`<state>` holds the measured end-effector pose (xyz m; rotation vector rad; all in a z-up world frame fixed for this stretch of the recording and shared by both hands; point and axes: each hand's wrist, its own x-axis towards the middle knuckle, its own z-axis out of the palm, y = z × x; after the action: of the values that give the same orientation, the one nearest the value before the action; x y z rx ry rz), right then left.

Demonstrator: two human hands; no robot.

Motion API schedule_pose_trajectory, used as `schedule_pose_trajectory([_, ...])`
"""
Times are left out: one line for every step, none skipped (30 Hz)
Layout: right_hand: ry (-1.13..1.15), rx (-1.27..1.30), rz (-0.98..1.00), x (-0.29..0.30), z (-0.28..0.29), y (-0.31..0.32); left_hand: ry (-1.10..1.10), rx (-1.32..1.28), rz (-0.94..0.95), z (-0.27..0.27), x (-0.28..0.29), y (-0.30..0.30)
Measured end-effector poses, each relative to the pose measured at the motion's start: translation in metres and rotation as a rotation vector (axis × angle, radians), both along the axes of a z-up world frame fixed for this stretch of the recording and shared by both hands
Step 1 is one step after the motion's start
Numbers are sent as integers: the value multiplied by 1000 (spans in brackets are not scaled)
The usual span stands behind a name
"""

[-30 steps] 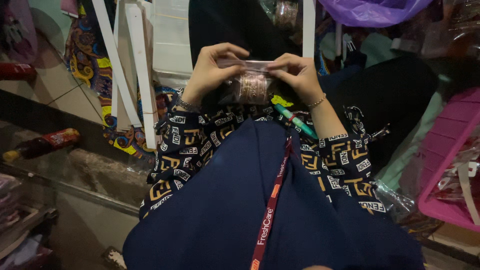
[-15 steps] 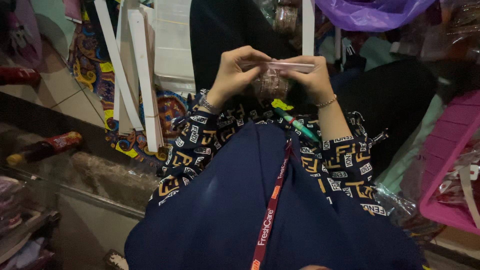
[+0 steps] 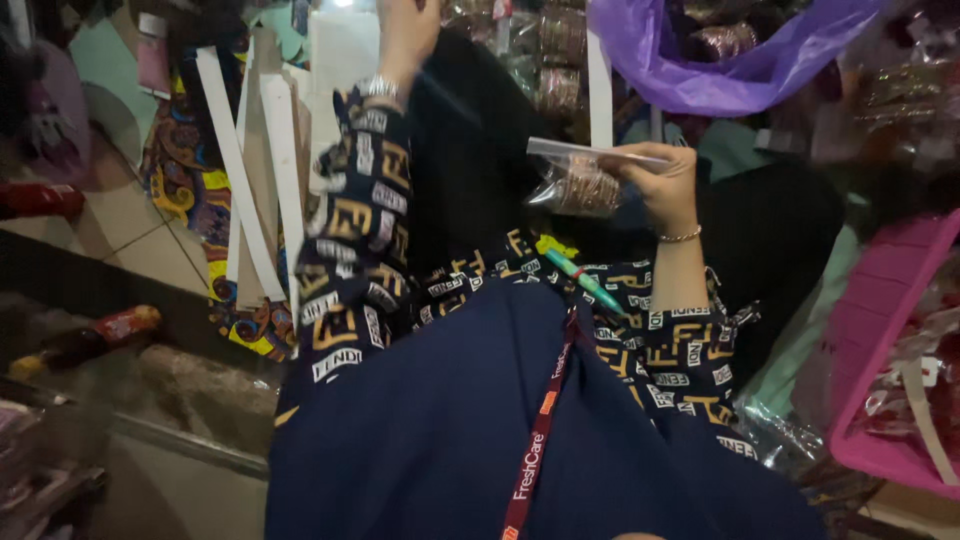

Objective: The person sits on the floor surrounded by craft supplies and packages bangles. They place a stack of bangles into a clear plastic bag, insert a white cardboard backing, and use a handheld stapler to secure the bag to the cardboard.

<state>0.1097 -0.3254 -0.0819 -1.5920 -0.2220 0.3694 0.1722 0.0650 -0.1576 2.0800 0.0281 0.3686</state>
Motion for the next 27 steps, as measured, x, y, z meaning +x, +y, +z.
schedule_pose_trajectory([-5,-1,-1,-1,5,6,-5,-1,-1,-21,13,14])
schedule_pose_trajectory([14,1,-15,-3,9,12,124,84,54,-43,27,28])
schedule_pose_trajectory([32,4,-30,-4,13,18,253,170,108,-65,41,41])
schedule_pose_trajectory([28,4,-34,-5,13,20,249,170,103,-82,52,53])
schedule_pose_trajectory([43,-21,-23,-6,13,23,379,258,156,-100,64,65])
schedule_pose_trajectory([56,-47,-13,-6,13,25,507,345,208,-118,78,76])
schedule_pose_trajectory([51,-47,-18,-4,9,22,501,345,203,-135,86,84])
schedule_pose_trajectory([72,18,57,-2,6,19,628,430,254,-153,97,91])
schedule_pose_trajectory([93,83,133,0,3,15,753,516,305,-170,107,97])
schedule_pose_trajectory([84,82,125,0,-2,14,742,516,299,-163,107,94])
schedule_pose_trajectory([121,84,111,0,-7,14,691,559,251,-156,106,91])
schedule_pose_trajectory([154,89,98,0,-12,15,635,604,206,-147,105,91])
schedule_pose_trajectory([141,91,92,1,-10,17,620,606,204,-121,104,79])
schedule_pose_trajectory([161,83,97,1,-9,19,789,540,163,-96,100,68])
schedule_pose_trajectory([180,75,102,1,-7,21,955,471,120,-71,95,57])
schedule_pose_trajectory([174,75,102,1,-9,21,949,471,122,-103,100,68])
schedule_pose_trajectory([182,83,123,1,-10,22,805,464,160,-135,104,79])
schedule_pose_trajectory([190,92,145,2,-12,23,662,457,199,-167,108,91])
schedule_pose_trajectory([183,94,148,4,-15,23,655,457,203,-165,107,94])
schedule_pose_trajectory([157,87,164,4,-19,22,562,452,291,-163,105,96])
schedule_pose_trajectory([132,81,181,4,-22,22,469,446,378,-162,103,98])
schedule_pose_trajectory([128,83,179,3,-22,23,464,448,377,-156,101,99])
schedule_pose_trajectory([148,80,172,3,-21,23,421,382,506,-150,98,99])
schedule_pose_trajectory([169,77,166,2,-20,23,378,315,634,-144,94,100])
schedule_pose_trajectory([167,79,166,1,-19,23,375,317,634,-141,91,101])
schedule_pose_trajectory([151,61,169,2,-17,24,245,322,679,-138,90,102])
schedule_pose_trajectory([135,42,172,2,-15,24,115,326,721,-134,88,103])
